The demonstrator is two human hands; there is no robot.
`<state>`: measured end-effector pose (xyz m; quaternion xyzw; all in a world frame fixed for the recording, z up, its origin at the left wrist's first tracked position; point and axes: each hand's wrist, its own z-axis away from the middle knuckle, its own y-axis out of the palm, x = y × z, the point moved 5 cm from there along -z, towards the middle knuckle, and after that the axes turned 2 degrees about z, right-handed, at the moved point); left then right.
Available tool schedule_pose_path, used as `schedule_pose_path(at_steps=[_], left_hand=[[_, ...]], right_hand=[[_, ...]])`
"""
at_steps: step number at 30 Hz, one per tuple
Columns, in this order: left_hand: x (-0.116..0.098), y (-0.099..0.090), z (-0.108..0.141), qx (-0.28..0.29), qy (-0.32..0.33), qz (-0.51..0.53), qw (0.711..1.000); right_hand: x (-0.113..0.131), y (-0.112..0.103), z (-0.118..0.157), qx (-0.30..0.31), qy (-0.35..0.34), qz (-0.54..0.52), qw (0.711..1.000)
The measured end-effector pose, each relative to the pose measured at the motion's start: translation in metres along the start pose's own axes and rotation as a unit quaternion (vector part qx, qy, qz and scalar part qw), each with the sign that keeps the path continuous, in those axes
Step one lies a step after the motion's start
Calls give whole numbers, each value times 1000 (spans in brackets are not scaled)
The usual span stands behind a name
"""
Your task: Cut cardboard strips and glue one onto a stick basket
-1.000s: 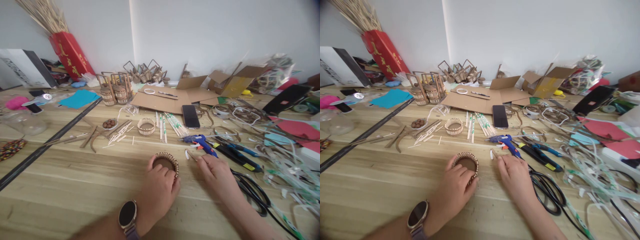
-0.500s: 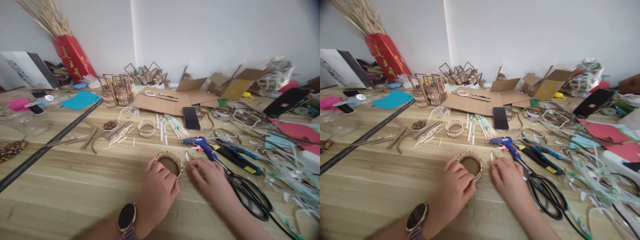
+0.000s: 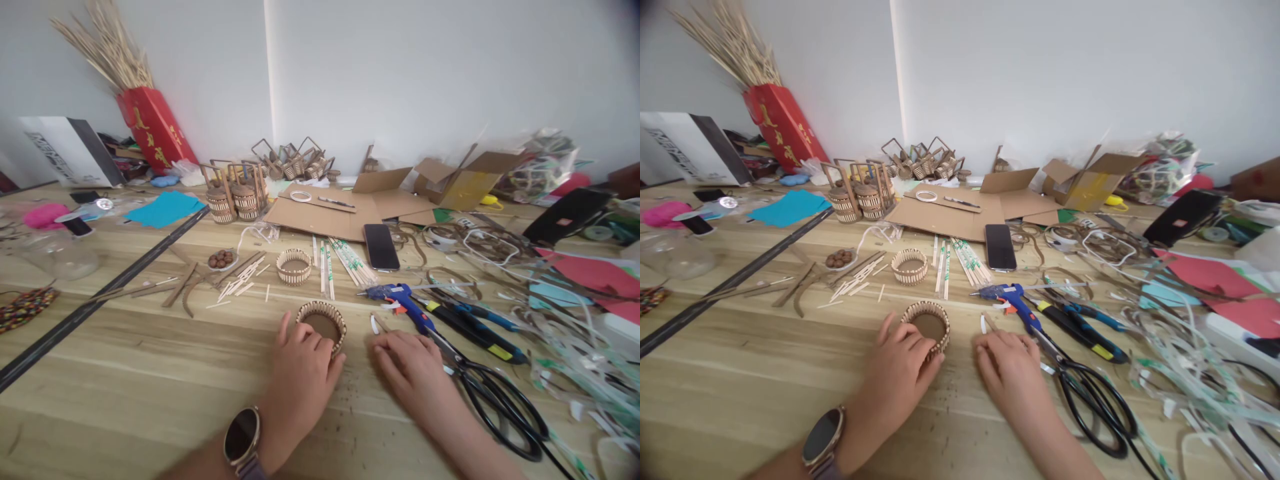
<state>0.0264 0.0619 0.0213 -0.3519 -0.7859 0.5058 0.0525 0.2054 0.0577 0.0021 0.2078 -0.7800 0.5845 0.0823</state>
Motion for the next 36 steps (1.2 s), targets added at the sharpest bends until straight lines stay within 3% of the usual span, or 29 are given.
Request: schedule_pose_path(at_steps=[24,31,36], left_hand=[[10,0,-1,-40,-13,12,999],[14,2,-2,2,-66,0,998],[13,3,-2,1,-68,-8,998]], right_hand=[[7,6,1,71,-19,-6,997],[9,7,2,83,-22,1,996],[8,7,3,87,-22,-3,996]])
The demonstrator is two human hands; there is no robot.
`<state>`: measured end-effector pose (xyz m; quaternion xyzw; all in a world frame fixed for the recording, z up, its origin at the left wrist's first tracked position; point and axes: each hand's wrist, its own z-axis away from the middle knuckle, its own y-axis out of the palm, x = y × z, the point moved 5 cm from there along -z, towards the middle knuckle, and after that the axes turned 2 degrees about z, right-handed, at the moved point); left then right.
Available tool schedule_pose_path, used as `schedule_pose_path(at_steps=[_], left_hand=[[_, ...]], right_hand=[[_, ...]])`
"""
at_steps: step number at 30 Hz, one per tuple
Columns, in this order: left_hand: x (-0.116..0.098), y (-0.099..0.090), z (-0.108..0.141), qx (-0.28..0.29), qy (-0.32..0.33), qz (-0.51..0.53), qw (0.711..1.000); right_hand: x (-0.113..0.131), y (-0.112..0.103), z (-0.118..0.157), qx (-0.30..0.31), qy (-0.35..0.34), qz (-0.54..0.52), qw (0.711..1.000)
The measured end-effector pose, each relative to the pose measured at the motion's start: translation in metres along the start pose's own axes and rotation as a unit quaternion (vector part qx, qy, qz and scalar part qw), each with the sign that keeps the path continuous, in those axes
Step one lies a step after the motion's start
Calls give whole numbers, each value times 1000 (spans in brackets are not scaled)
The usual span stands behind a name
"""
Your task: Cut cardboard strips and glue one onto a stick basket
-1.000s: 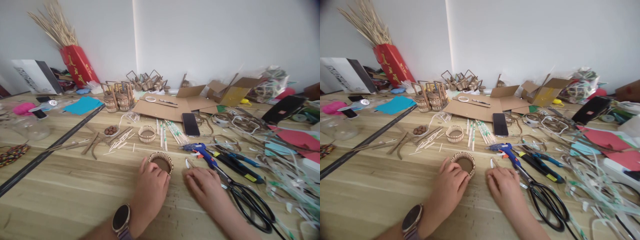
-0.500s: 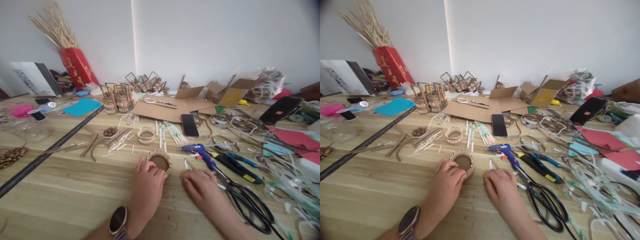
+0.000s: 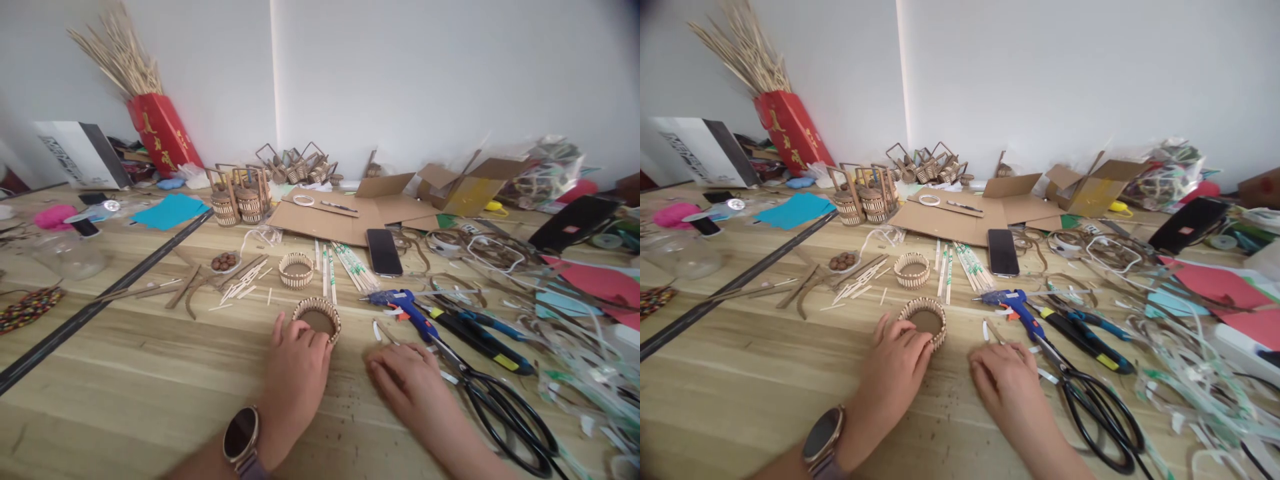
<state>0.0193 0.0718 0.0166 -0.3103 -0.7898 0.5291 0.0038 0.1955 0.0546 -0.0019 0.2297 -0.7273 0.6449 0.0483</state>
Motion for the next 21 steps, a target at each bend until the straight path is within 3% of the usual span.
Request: schedule_pose_path(at_steps=[12,21], left_hand=[[6,3,-2,37,-28,-6,999],[8,3,-3,23,-24,0,999]], right_hand=[[-2,3,0,11,2,-8,1000],[-1,2,1,11,2,-14,1000]])
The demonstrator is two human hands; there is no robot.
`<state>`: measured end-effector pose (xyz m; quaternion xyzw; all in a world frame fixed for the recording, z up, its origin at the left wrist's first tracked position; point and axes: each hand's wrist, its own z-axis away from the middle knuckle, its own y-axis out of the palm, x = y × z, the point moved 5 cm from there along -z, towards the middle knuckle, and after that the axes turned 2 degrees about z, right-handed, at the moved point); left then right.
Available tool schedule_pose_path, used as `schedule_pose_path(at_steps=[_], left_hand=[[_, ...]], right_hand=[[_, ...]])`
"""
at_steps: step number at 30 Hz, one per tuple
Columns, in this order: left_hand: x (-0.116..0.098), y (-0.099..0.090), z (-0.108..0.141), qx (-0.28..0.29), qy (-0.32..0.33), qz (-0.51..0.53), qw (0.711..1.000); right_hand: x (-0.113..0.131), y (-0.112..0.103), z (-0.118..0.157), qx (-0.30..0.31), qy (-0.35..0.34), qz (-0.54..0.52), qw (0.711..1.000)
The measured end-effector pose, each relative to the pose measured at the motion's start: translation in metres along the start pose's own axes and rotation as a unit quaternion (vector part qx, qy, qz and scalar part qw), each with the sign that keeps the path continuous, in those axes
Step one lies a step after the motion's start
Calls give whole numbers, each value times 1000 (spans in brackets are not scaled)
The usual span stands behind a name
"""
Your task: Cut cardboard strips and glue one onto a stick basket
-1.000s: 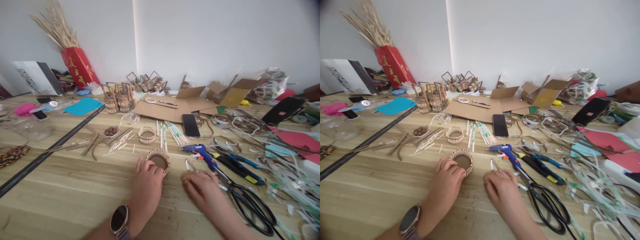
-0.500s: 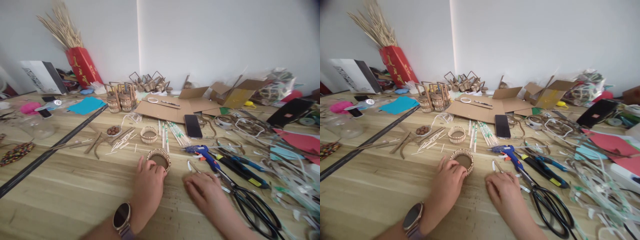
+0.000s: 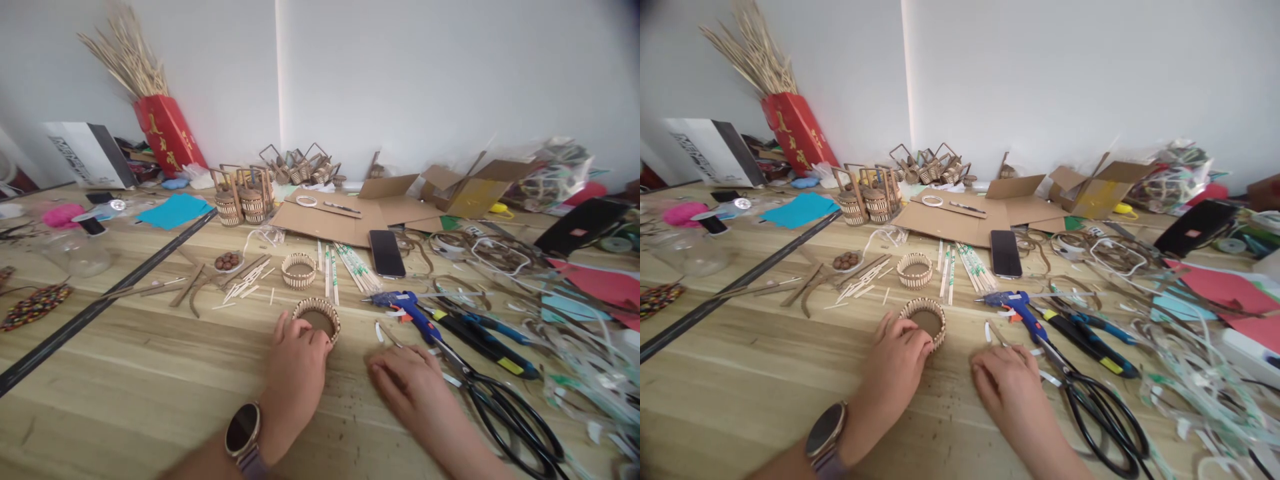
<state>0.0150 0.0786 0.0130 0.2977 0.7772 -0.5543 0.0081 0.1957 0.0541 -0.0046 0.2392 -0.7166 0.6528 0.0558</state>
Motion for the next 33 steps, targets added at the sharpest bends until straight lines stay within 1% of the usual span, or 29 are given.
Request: schedule_pose_path(at_steps=[6,14,20,24,27,30,33], left_hand=[[10,-4,-7,2,-17,-2,1000],[21,-12,-10,-28,-19,-23,999],[31,-8,-14,-29,-28,-36,999],[29,-9,-15,-35,-23,-33,999],[25,-19,-17,-58,-12,-24,998],[26,-35,-22,-76,-12,-29,997],[33,-48,-32,-59,-21,-56,996]], right_hand=[[0,-1,0,6,0,3,1000],[0,-1,-1,8,-3,8,1000],[1,0,-1,8,-7,10,1000],[2,0,-1,14,-3,16,1000],[2,-1,-1,11,-4,21,1000],[3,-1,-1,8,-13,20,1000],[3,-1,0,5,-21,23,999]])
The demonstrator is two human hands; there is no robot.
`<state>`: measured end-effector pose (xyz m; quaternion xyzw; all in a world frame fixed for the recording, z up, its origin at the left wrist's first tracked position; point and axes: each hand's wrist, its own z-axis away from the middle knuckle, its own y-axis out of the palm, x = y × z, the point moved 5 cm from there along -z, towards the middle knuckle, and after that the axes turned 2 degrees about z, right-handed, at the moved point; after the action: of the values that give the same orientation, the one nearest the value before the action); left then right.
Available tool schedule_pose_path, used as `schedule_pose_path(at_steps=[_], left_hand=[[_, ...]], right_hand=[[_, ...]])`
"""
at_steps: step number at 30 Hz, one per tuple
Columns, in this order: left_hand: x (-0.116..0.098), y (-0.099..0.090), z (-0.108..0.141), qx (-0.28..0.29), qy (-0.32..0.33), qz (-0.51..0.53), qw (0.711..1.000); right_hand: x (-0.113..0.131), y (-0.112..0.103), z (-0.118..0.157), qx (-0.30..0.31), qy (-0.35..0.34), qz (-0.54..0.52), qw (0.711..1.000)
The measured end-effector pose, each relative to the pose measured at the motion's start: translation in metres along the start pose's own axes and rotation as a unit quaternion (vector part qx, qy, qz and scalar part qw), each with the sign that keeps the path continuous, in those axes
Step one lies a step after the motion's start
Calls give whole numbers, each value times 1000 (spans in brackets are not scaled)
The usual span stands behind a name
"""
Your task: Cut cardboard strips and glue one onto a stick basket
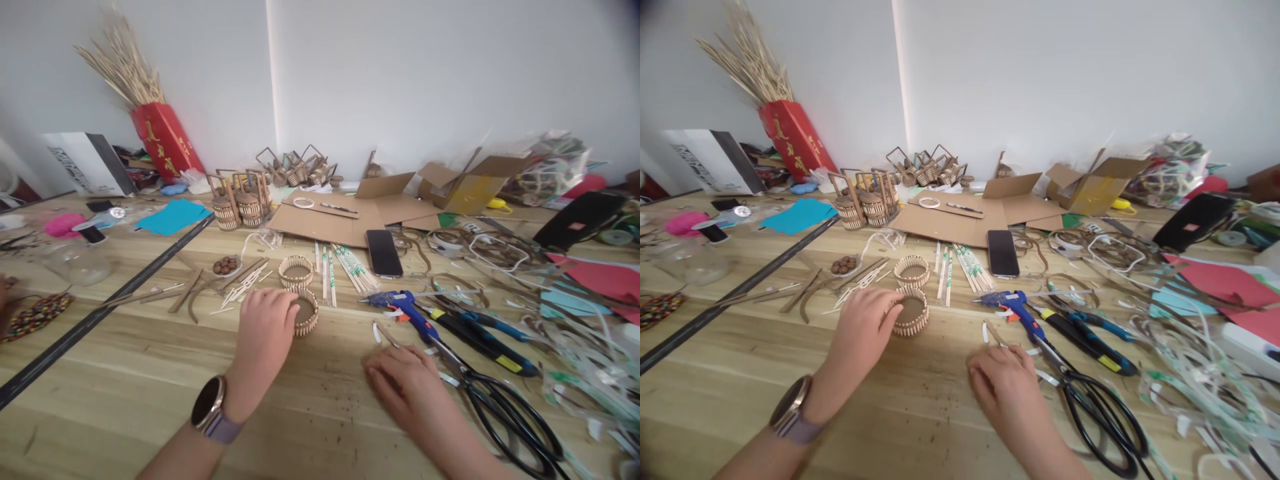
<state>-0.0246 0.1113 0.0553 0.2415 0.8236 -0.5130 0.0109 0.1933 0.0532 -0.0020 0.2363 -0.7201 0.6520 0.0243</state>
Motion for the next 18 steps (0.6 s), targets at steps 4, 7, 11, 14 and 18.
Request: schedule_pose_path(at_steps=[4,7,11,14,18], left_hand=[[11,6,-20,59,5,-52,997],[16,19,-37,83,18,-62,994],[21,38,-56,110,36,-68,991],[24,47,-66,125,41,-76,988],[28,51,-73,146,47,-82,985]], right_hand=[[1,2,2,-22,-18,14,999],[2,4,4,-34,-28,22,999],[3,6,5,-35,-28,19,999],[3,7,4,-31,-27,16,999],[3,7,4,-39,-29,12,999]])
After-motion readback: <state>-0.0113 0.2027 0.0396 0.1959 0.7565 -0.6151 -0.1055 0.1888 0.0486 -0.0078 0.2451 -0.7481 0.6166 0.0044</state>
